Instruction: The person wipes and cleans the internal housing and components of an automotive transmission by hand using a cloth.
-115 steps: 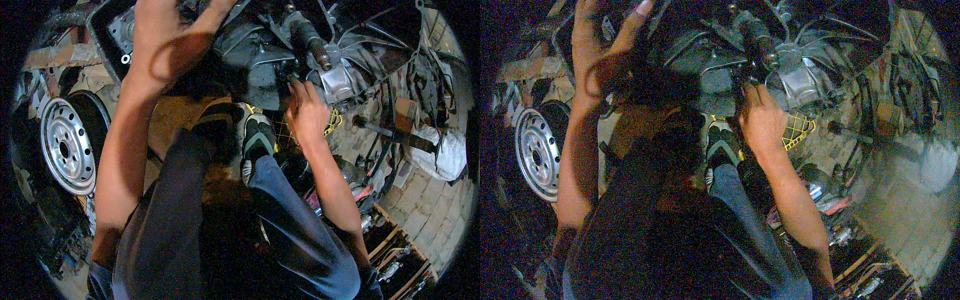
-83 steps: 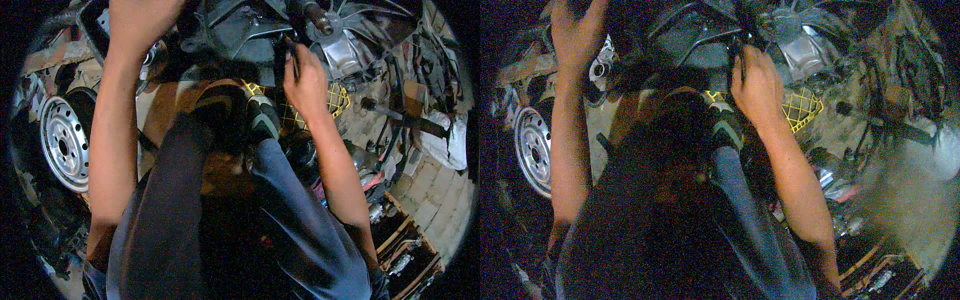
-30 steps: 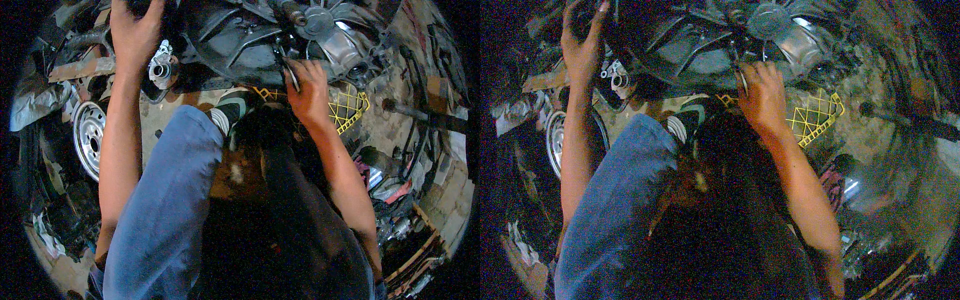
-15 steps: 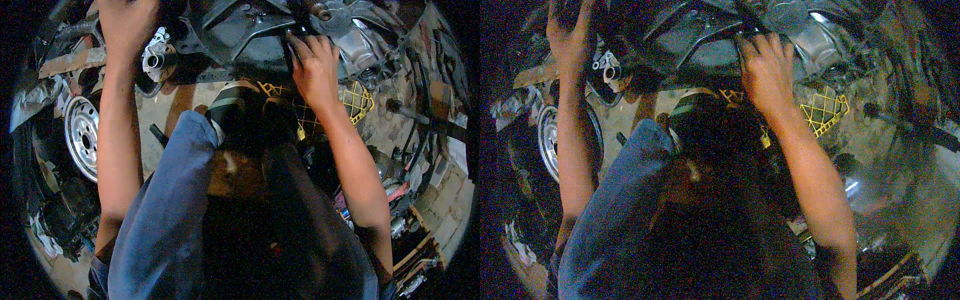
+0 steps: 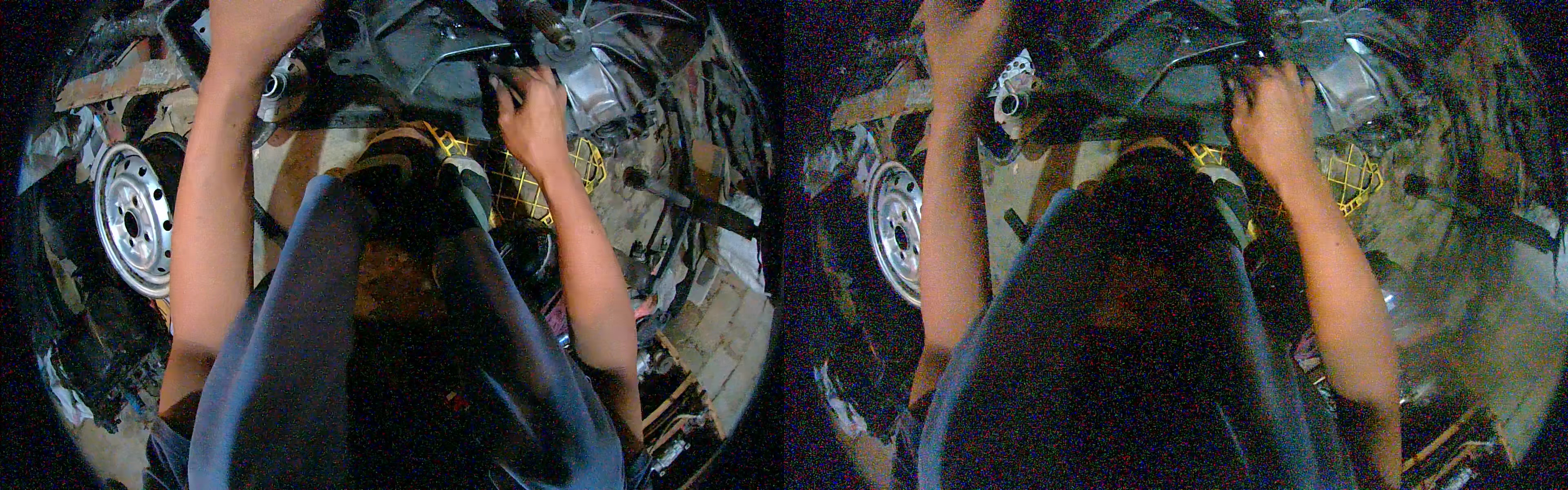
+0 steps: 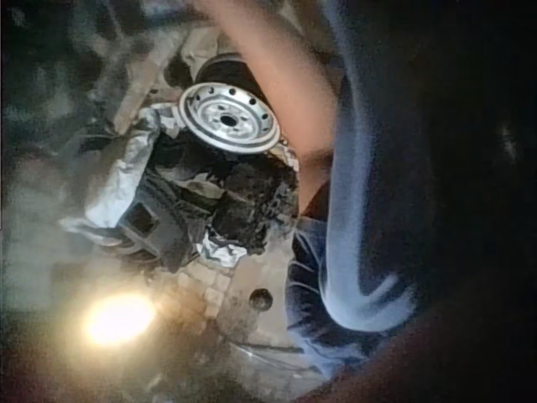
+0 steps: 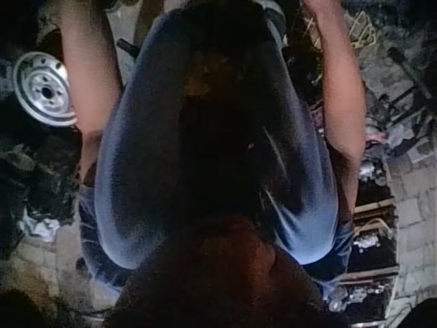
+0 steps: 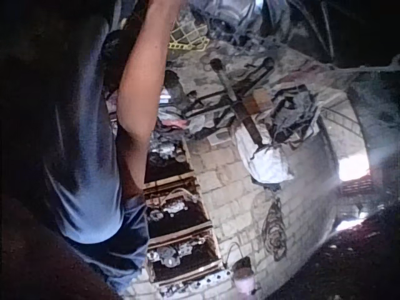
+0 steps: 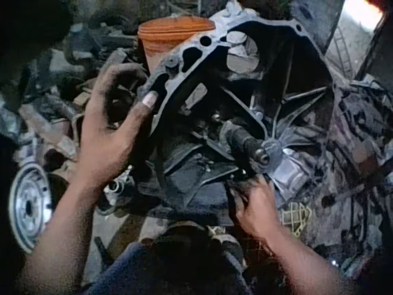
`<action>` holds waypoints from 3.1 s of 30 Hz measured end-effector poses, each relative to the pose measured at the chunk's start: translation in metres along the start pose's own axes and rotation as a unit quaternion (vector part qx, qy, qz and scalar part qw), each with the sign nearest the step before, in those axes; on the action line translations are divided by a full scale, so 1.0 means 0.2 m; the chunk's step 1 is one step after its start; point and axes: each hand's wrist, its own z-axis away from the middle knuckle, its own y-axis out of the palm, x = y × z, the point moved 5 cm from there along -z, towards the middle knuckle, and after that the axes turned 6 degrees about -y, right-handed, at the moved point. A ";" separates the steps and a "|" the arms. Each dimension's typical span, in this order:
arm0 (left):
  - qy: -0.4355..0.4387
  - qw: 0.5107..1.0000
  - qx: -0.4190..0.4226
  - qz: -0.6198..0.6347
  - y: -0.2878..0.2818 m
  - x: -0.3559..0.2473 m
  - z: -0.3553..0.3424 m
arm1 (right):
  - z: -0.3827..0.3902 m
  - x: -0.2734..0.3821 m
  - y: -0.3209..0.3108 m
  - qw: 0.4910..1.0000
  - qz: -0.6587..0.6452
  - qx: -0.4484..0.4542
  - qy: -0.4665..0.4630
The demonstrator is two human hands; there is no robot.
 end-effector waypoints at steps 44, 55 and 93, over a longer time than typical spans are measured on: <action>0.030 0.999 0.005 -0.044 -0.01 0.02 0.00 | 0.10 0.03 0.01 0.998 -0.036 -0.055 -0.014; 0.065 0.991 -0.004 -0.120 -0.02 0.00 0.01 | 0.13 0.12 -0.01 0.999 0.034 -0.036 -0.009; 0.030 0.993 -0.012 -0.113 -0.01 -0.07 0.02 | 0.06 0.20 0.00 0.996 0.071 -0.023 -0.041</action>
